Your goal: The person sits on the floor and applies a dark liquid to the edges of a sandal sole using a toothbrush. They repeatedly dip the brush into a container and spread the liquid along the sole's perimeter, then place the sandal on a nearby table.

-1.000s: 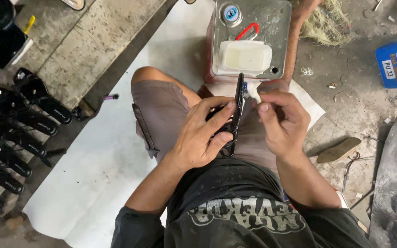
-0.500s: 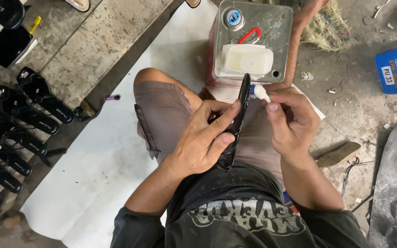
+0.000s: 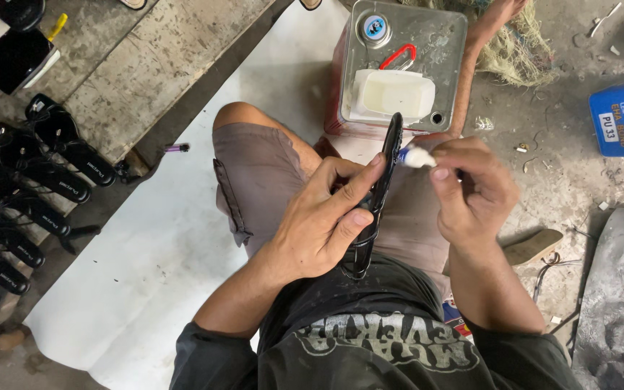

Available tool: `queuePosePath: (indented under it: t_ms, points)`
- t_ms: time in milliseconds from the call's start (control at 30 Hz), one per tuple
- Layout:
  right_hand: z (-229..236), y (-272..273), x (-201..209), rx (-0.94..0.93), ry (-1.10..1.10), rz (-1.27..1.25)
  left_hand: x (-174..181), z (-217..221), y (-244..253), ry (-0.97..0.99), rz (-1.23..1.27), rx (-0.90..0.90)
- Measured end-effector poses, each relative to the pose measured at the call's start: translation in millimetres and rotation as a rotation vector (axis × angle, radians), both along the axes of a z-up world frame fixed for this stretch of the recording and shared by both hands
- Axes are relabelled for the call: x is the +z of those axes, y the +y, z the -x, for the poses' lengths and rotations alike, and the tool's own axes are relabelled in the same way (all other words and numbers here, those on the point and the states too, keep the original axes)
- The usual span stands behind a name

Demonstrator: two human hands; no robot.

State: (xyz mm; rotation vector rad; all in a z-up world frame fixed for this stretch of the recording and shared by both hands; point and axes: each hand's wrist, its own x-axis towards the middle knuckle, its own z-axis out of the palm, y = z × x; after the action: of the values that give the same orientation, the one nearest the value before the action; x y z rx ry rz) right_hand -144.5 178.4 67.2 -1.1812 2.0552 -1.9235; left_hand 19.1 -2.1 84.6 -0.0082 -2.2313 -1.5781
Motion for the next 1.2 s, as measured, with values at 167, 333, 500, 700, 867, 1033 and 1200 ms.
queuePosePath:
  t_ms: [167,333,500,700,867,1033,1200]
  points:
    - [3,0,3,0.003,0.07,-0.057,4,0,1,-0.013,-0.029,-0.018]
    - [4,0,2,0.076,0.02,-0.038,11,-2,2,-0.07,-0.075,0.007]
    - [6,4,2,0.097,0.088,-0.087,16,-3,3,-0.108,-0.118,0.025]
    - [10,4,2,0.139,0.166,-0.08,18,-2,4,-0.102,-0.191,0.017]
    - [9,3,2,0.197,0.191,-0.052,18,-1,4,-0.091,-0.233,0.032]
    - [8,6,8,0.212,0.239,-0.095,17,-2,1,-0.11,-0.234,0.033]
    - [4,10,15,0.091,0.279,-0.185,17,-1,1,-0.103,-0.211,0.021]
